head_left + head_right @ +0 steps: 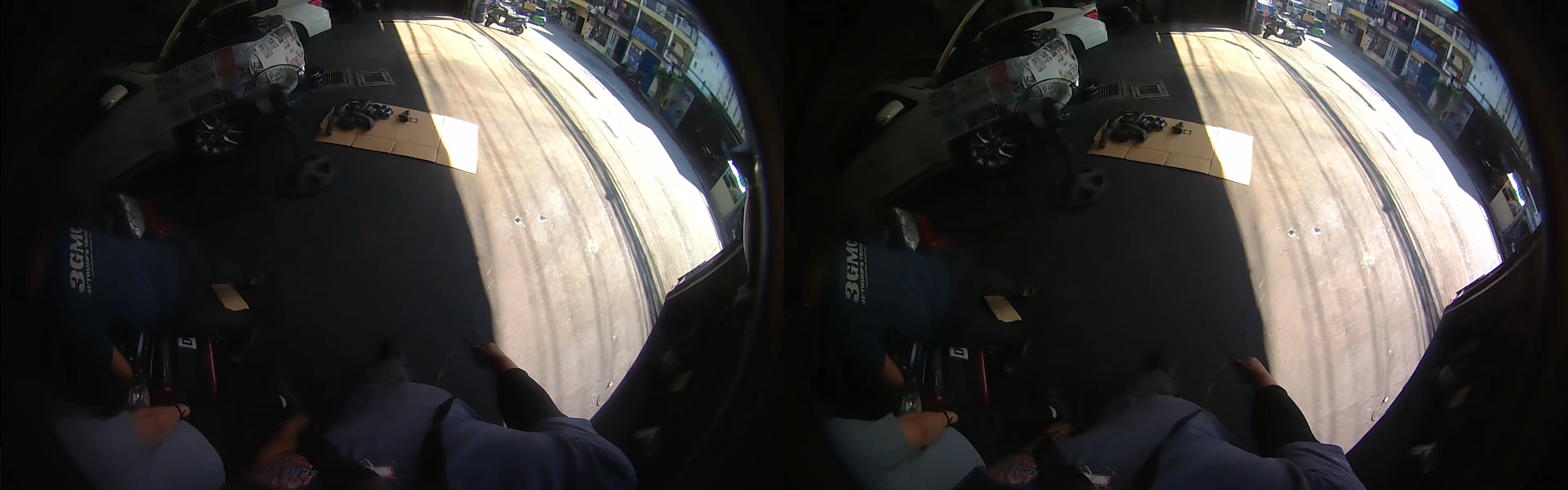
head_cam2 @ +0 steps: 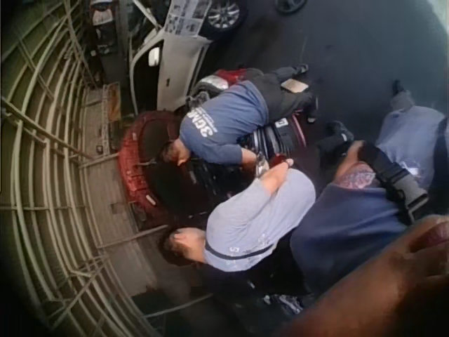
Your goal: The person works on a white car's engine bay, using a screwdriver to loosen components and handling the air filter and airbox. They remove the air filter, place it on the engine, and later reposition the airbox cover while another person works nearby.
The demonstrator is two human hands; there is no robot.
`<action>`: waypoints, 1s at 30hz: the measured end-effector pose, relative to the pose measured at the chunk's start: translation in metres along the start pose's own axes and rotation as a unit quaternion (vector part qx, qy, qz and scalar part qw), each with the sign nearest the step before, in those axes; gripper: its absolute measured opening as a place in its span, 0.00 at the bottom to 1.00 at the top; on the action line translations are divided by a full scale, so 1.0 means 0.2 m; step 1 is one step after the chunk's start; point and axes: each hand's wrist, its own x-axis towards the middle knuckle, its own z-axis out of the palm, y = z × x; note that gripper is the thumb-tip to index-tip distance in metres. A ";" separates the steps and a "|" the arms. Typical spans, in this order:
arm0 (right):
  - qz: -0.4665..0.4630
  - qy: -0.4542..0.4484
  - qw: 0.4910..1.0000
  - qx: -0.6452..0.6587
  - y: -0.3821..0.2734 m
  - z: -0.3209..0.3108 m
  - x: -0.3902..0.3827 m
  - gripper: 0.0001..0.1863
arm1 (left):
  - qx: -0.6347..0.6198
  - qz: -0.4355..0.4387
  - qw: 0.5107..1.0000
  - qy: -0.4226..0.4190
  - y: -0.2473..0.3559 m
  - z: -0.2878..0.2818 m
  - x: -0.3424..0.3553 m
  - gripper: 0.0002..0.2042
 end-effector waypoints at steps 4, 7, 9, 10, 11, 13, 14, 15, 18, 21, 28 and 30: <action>0.241 -0.003 0.950 0.199 0.42 -0.28 -0.15 0.08 | -0.067 -0.103 0.992 0.009 0.73 -0.63 0.50 0.19; 0.299 -0.023 0.914 0.273 0.46 -0.47 -0.22 0.12 | -0.162 -0.065 0.981 0.086 1.37 -1.18 0.81 0.19; 0.243 -0.077 0.953 0.165 0.35 -0.54 -0.13 0.15 | -0.169 -0.031 0.979 0.110 1.73 -1.52 1.02 0.18; 0.200 -0.099 0.961 0.164 0.28 -0.58 -0.05 0.16 | -0.163 -0.022 0.979 0.123 1.88 -1.69 1.14 0.18; 0.186 -0.118 0.970 0.103 0.17 -0.64 0.12 0.16 | -0.159 -0.012 0.977 0.143 2.01 -1.82 1.26 0.18; 0.029 -0.150 0.986 -0.061 -0.08 -0.75 0.44 0.17 | -0.216 -0.010 0.962 0.165 2.18 -2.03 1.47 0.18; 0.027 -0.190 0.961 -0.198 -0.27 -0.80 0.74 0.17 | -0.248 -0.003 0.952 0.179 2.24 -2.11 1.57 0.18; 0.013 -0.197 0.957 -0.212 -0.47 -0.86 1.01 0.18 | -0.221 -0.035 0.958 0.176 2.28 -2.17 1.64 0.18; -0.214 -0.157 0.864 -0.429 -1.23 -1.14 1.89 0.20 | -0.099 -0.086 0.982 0.137 2.34 -2.31 1.78 0.20; -0.183 -0.087 0.881 -0.426 -2.24 -1.48 2.72 0.21 | -0.158 -0.135 0.970 0.129 2.34 -2.42 1.89 0.21; -0.227 -0.104 0.964 0.093 -4.37 -2.14 3.53 0.10 | -0.224 -0.211 0.908 0.285 2.28 -2.57 2.28 0.18; -0.221 -0.043 0.974 -0.011 -4.72 -2.15 3.74 0.12 | -0.300 -0.133 0.907 0.263 2.28 -2.62 2.37 0.19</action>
